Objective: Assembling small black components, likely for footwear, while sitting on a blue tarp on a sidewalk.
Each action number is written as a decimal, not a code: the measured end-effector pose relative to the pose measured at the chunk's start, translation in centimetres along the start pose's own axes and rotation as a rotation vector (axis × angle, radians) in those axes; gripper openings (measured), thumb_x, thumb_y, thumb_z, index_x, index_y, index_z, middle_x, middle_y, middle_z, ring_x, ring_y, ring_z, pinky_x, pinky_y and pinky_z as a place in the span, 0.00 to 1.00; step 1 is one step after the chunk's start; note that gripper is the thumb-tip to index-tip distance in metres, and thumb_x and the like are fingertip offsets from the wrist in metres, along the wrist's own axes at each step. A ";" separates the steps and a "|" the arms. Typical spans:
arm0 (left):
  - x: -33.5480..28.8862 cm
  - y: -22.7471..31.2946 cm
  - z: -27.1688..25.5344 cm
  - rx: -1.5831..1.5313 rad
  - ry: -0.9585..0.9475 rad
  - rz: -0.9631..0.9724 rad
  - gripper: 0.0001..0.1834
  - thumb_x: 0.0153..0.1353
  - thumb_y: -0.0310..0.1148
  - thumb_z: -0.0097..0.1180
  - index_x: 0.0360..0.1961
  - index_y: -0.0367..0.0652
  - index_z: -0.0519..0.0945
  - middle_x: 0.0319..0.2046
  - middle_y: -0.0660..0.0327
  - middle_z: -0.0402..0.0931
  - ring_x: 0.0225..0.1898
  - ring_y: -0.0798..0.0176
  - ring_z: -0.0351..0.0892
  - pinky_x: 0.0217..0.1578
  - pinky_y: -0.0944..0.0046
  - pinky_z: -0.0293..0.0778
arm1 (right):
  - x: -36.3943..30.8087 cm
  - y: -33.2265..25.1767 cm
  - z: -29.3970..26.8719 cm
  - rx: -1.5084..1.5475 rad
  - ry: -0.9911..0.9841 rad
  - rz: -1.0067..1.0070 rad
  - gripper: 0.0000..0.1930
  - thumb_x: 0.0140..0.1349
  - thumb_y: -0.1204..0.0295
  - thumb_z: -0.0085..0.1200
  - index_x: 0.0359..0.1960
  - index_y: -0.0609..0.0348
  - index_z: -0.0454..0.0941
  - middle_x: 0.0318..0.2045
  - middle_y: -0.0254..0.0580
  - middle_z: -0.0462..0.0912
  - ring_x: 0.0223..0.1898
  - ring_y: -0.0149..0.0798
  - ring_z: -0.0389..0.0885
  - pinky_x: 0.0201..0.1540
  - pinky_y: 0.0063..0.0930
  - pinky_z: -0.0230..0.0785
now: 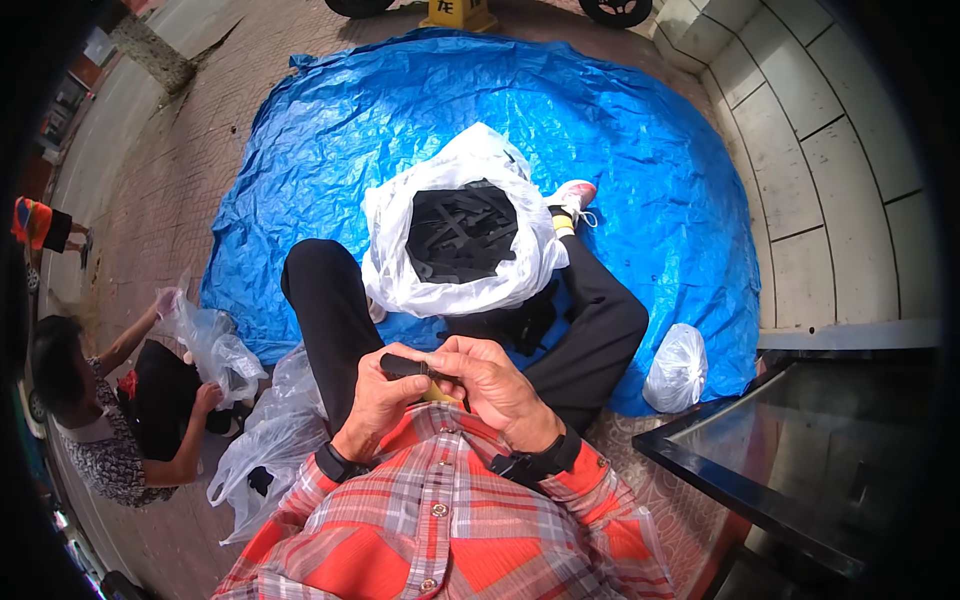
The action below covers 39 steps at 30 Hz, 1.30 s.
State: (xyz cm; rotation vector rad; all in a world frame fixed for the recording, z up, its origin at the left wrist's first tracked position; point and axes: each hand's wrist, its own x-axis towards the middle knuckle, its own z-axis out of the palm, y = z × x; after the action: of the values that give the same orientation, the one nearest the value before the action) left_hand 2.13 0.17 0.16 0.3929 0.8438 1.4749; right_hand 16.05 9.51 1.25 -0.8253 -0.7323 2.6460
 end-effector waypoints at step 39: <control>-0.5 1.1 -0.8 0.462 0.059 0.059 0.13 0.53 0.37 0.54 0.24 0.36 0.71 0.20 0.62 0.72 0.19 0.74 0.63 0.20 0.71 0.61 | 0.4 1.6 -0.1 -1.055 0.264 -0.417 0.13 0.60 0.68 0.51 0.21 0.60 0.64 0.17 0.26 0.63 0.21 0.21 0.57 0.23 0.17 0.49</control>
State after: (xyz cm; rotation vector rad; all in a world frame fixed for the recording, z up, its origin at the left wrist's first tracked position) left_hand 0.88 -0.37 0.55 0.7241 1.2330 1.3432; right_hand 15.59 8.38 0.15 -1.0452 -1.9900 1.6215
